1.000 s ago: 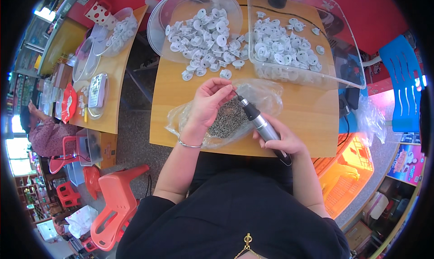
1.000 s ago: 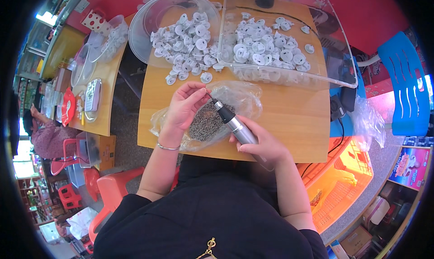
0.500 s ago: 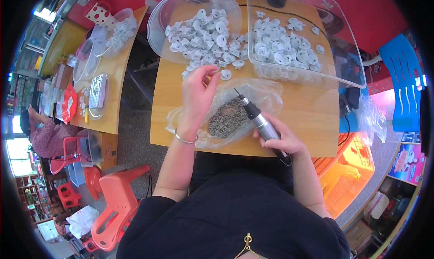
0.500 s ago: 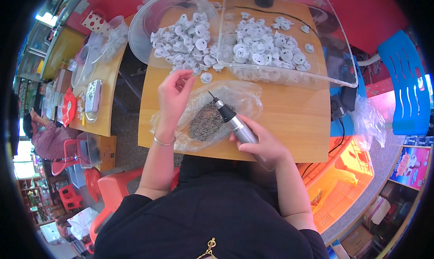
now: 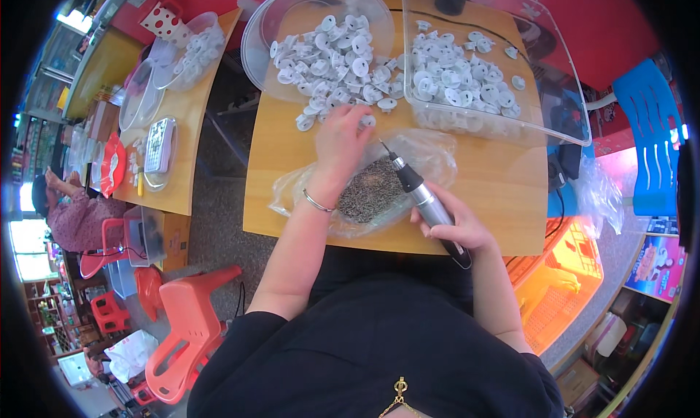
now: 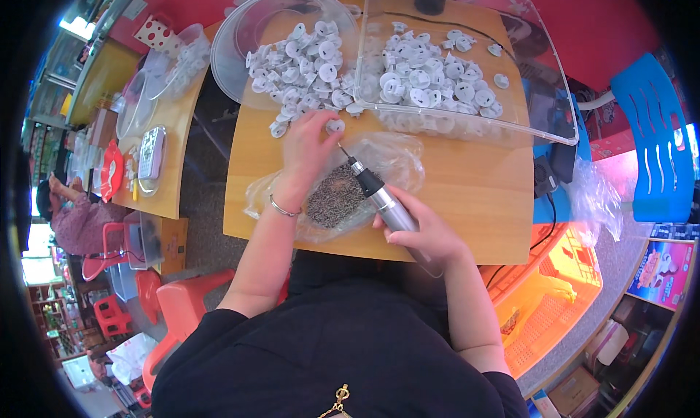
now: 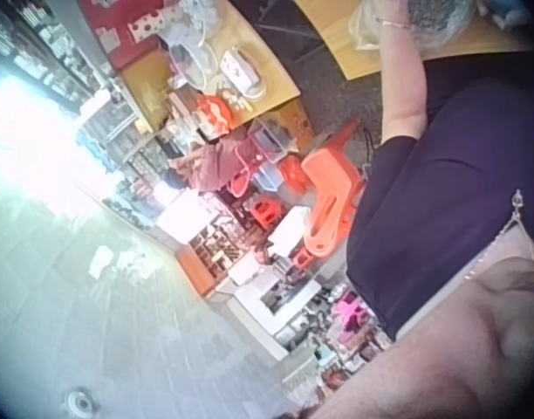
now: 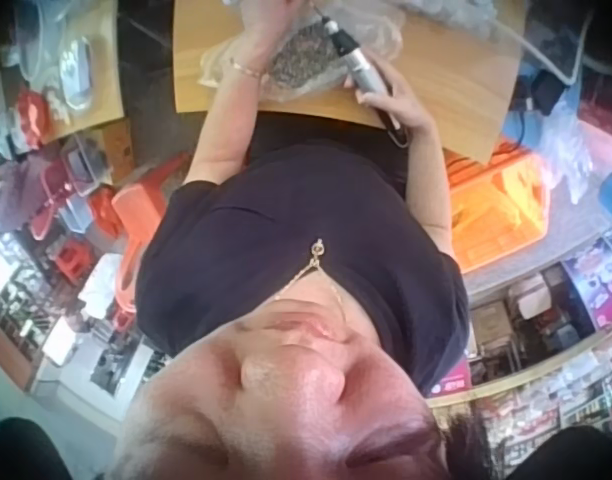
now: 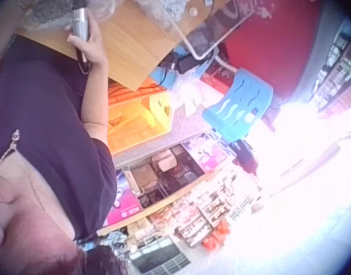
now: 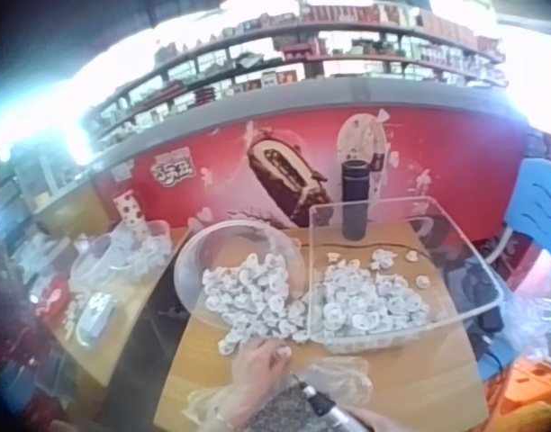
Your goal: The person assembles plastic components by picking up plastic parts and driving screws into them using an electric screwdriver.
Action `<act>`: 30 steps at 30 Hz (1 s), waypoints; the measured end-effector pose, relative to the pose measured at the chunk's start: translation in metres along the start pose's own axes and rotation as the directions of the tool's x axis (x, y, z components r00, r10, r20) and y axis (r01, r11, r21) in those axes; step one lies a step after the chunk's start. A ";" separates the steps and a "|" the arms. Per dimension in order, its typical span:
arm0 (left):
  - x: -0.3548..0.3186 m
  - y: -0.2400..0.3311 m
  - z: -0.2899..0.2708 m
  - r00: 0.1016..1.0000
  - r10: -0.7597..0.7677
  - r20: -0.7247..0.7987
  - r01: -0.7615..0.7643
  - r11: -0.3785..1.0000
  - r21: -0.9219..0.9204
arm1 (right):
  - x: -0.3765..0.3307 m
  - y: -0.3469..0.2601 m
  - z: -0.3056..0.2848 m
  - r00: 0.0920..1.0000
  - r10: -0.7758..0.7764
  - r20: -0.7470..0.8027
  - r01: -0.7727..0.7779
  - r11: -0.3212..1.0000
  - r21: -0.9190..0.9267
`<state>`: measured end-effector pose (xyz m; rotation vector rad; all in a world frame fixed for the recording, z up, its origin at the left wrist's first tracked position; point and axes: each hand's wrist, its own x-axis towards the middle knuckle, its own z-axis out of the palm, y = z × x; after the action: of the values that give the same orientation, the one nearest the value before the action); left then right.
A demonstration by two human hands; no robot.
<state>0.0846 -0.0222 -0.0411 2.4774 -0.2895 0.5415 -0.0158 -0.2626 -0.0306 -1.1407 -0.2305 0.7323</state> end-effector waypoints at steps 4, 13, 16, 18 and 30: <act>-0.004 -0.006 0.004 0.993 -0.108 0.056 0.117 0.976 -0.184 | 0.001 -0.001 0.001 1.000 -0.006 0.012 0.007 1.000 -0.010; -0.008 -0.005 -0.028 0.795 -0.285 0.536 0.522 -0.130 -0.843 | -0.002 -0.002 0.002 0.998 0.045 -0.035 -0.043 0.998 0.055; -0.016 -0.006 -0.027 0.774 -0.200 0.601 0.565 -0.209 -0.798 | -0.001 -0.003 0.003 0.999 0.033 -0.022 -0.032 0.998 0.053; -0.019 -0.007 -0.024 0.768 -0.183 0.614 0.576 -0.222 -0.787 | -0.001 -0.003 0.004 0.999 0.036 -0.021 -0.034 0.997 0.070; -0.026 -0.009 -0.016 0.755 -0.129 0.642 0.608 -0.229 -0.761 | -0.001 -0.003 0.003 0.998 0.055 -0.020 -0.053 0.997 0.063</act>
<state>0.0599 -0.0034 -0.0453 0.8596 0.0549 -0.4162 -0.0170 -0.2616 -0.0262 -1.0983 -0.1583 0.7695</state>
